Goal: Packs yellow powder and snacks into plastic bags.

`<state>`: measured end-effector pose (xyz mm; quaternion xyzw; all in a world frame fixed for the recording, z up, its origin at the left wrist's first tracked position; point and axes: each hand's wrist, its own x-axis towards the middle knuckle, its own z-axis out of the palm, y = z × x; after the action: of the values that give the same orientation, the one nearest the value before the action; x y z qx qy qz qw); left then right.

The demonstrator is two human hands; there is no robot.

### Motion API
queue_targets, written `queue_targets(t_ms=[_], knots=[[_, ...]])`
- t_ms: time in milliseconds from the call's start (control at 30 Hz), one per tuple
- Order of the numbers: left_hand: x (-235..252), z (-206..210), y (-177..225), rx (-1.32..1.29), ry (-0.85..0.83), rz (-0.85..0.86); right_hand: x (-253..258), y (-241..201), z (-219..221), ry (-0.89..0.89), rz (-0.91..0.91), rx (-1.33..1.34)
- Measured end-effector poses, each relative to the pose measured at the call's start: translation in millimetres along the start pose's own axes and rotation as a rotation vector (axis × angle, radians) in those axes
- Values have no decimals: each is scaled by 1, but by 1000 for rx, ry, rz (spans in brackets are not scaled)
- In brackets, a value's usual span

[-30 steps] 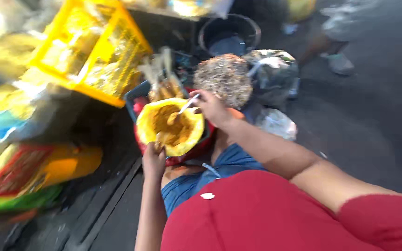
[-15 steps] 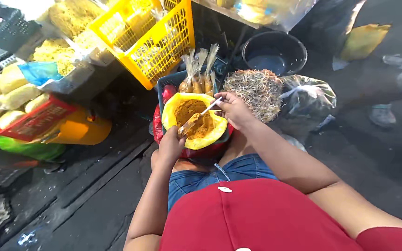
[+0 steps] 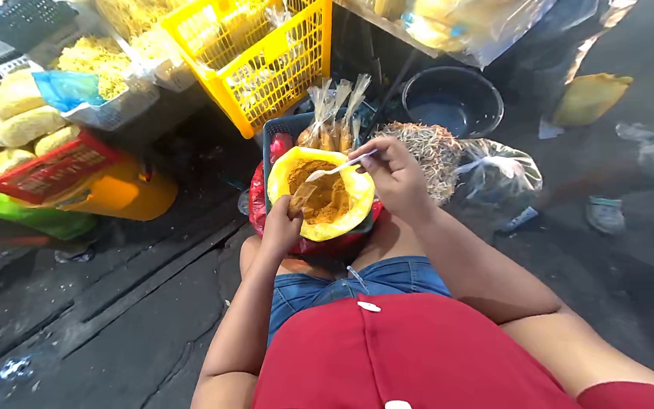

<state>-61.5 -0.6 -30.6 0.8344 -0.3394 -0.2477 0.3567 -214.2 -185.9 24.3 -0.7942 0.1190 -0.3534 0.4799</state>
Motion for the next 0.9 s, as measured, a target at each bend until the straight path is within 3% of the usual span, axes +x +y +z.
queue_targets(t_ms=[100,200,333,433,500,700,900], knots=[[-4,-1,-16,-257,74,14,-4,20,-1,56,114,-95],[-6,-2,-23,-467,132,29,-11,49,14,-52,217,-301],[-8,3,-20,-387,170,56,-24,78,48,-205,194,-489],[-9,6,-19,-284,161,67,-26,84,68,-427,377,-503],[-10,5,-18,-201,151,69,-23,76,70,-471,459,-457],[-9,1,-22,-24,150,27,-18,72,58,-332,682,-175],[-1,0,-14,96,80,20,-12,68,26,9,761,161]])
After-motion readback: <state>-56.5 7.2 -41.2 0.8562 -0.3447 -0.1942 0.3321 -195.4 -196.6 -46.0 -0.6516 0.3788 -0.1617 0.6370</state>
